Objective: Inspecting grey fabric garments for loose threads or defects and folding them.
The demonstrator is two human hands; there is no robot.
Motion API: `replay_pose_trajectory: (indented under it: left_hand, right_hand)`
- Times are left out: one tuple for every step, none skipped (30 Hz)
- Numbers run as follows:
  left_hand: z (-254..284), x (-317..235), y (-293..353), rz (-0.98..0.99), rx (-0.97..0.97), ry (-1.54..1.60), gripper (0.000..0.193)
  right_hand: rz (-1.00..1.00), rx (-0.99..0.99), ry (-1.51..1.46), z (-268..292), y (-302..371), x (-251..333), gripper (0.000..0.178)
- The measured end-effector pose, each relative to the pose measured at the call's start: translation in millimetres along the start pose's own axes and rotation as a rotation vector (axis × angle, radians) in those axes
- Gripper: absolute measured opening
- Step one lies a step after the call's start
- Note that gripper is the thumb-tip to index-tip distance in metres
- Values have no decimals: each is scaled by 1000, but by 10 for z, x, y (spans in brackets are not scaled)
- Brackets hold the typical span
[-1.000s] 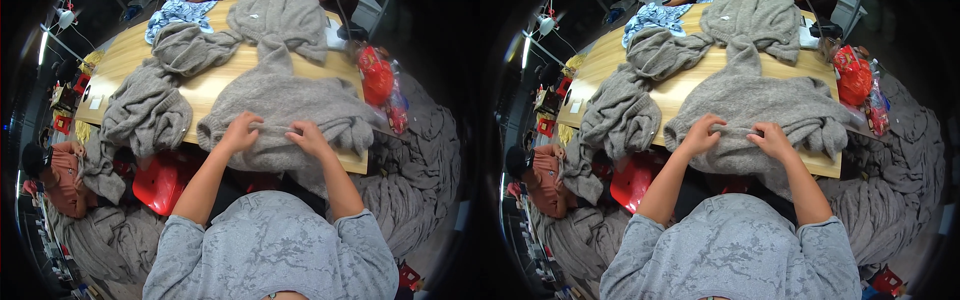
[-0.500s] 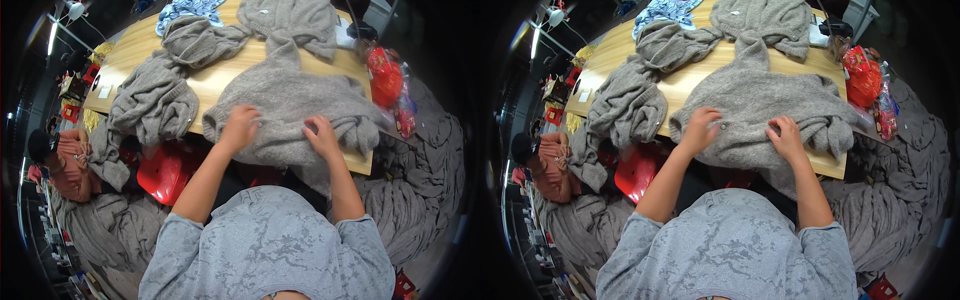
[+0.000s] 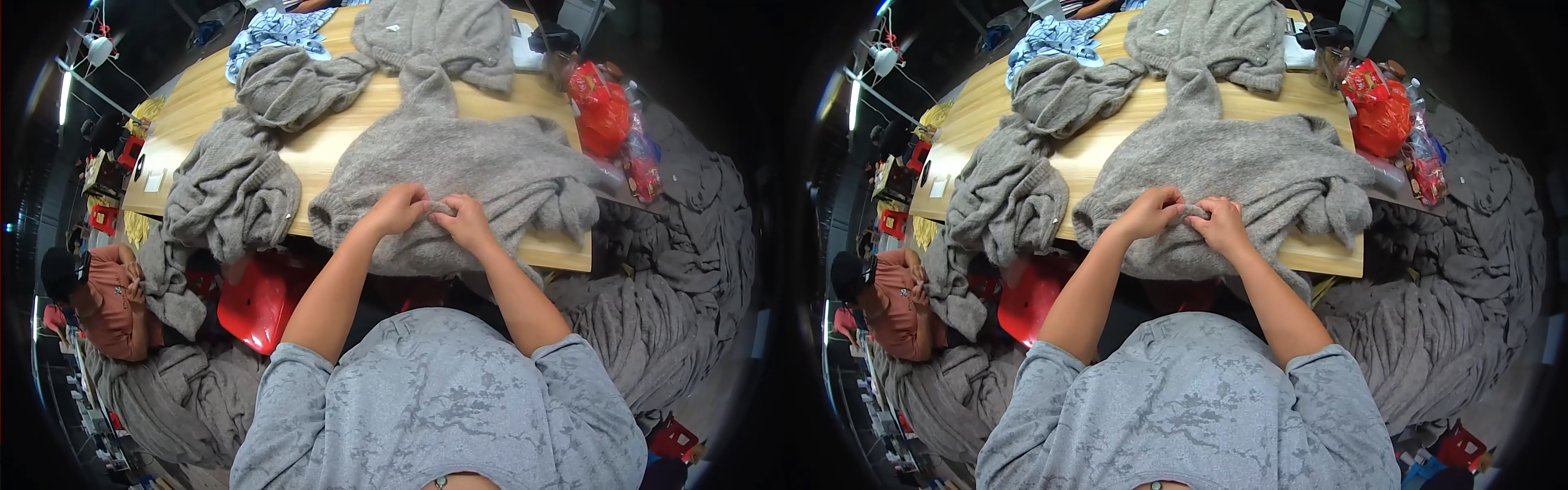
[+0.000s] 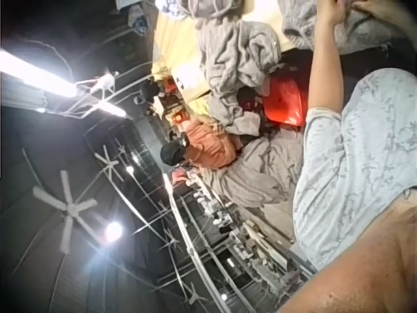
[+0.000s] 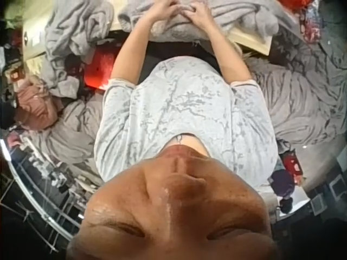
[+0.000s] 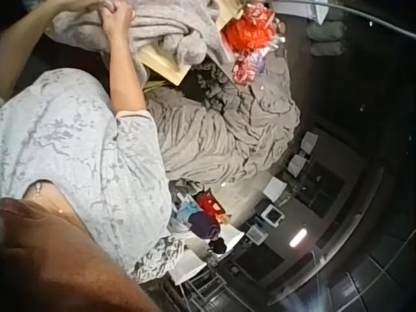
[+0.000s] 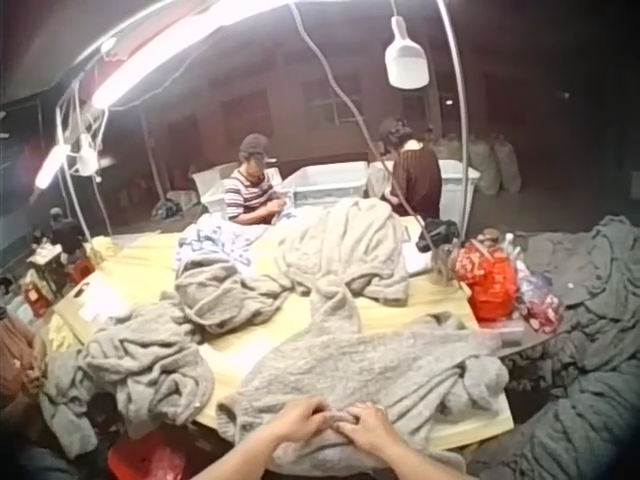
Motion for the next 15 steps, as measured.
replay_pose_trajectory:
  left_hand:
    - [-17, 6, 7, 17, 32, 77, 10]
    - [7, -5, 17, 8, 17, 65, 10]
    - [-23, 9, 27, 35, 62, 78, 11]
    - [-79, 43, 42, 90, 136, 102, 12]
    - [-58, 16, 39, 60, 114, 91, 12]
    - [-45, 14, 39, 58, 97, 18, 12]
    - [-41, 5, 38, 47, 90, -36, 13]
    - [-42, 10, 36, 52, 84, -55, 13]
    - [-30, 40, 36, 90, 57, 1, 13]
    - [-44, 76, 40, 133, 55, 87, 13]
    - [-38, 68, 36, 112, 42, 60, 13]
    - [-16, 55, 35, 73, 20, -19, 13]
    - [-11, 24, 19, 22, 2, -95, 14]
    - [-20, 2, 27, -22, -8, -101, 15]
    - [-29, 1, 19, -40, -10, -151, 14]
  right_hand:
    - [4, 0, -4, 0, -2, -12, 27]
    - [34, -26, -25, 17, -4, 0, 25]
    - [45, -46, -37, 29, -4, -2, 23]
    - [61, -57, -45, 33, -5, 3, 23]
    - [52, -46, -35, 17, -7, -10, 24]
    - [32, -37, -8, 5, -8, -31, 24]
    - [39, -42, -24, 6, -11, -29, 24]
    - [48, -54, -8, 13, -11, -24, 27]
    - [1, -62, 32, 23, -13, -62, 31]
    - [54, -74, 12, 37, -12, -21, 31]
    - [91, -66, -21, 37, -12, 6, 31]
    - [107, -59, -44, 36, -14, 14, 31]
    - [71, -39, -53, 22, -24, -22, 31]
    - [30, -28, -54, 15, -32, -66, 31]
    - [36, -39, -58, 16, -38, -73, 30]
Point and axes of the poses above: each hand's wrist, its own y-axis away from the middle knuckle, its own z-axis out of the back of the hand, x = y × z, the point moved 8 cm from there along -y, towards the middle knuckle, and after that the axes turned 13 degrees about -y, right-handed, at the moved point
